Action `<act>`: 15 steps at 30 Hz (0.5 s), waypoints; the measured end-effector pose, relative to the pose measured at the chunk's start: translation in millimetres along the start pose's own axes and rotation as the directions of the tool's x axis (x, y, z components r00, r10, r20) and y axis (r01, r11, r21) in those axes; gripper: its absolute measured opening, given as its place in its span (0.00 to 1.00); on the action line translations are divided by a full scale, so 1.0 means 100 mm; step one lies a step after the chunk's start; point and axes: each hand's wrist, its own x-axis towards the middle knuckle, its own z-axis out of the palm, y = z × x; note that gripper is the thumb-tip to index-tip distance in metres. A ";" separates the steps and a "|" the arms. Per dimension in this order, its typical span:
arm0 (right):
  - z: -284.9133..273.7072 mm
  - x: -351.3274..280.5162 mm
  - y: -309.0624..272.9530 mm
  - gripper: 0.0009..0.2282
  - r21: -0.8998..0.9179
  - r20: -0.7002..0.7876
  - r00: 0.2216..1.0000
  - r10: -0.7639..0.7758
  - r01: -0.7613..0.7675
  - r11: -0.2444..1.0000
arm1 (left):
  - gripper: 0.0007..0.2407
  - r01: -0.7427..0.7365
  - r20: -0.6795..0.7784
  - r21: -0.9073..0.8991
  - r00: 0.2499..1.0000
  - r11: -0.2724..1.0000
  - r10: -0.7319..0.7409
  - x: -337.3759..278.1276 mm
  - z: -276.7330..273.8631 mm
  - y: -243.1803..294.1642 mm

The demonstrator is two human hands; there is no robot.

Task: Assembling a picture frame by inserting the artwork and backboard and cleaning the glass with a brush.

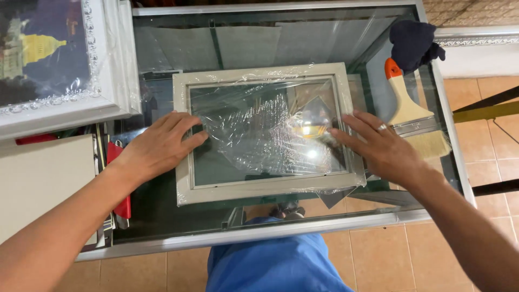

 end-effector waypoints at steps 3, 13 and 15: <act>-0.44 -0.47 -0.57 0.21 0.343 -0.100 0.943 0.319 -0.268 0.900 | 0.16 0.027 -0.048 -0.293 0.998 0.956 -0.043 0.08 -0.21 0.00; 1.41 -1.95 -1.61 0.24 0.411 0.840 -0.193 0.507 -0.384 -0.827 | 0.27 0.186 -0.032 -0.564 0.969 0.805 -0.246 0.24 -0.33 0.29; 1.95 -1.98 -1.53 0.31 0.488 0.780 -0.281 0.559 -0.286 -0.825 | 0.28 0.148 0.011 -0.516 0.986 0.844 -0.167 0.23 -0.26 0.39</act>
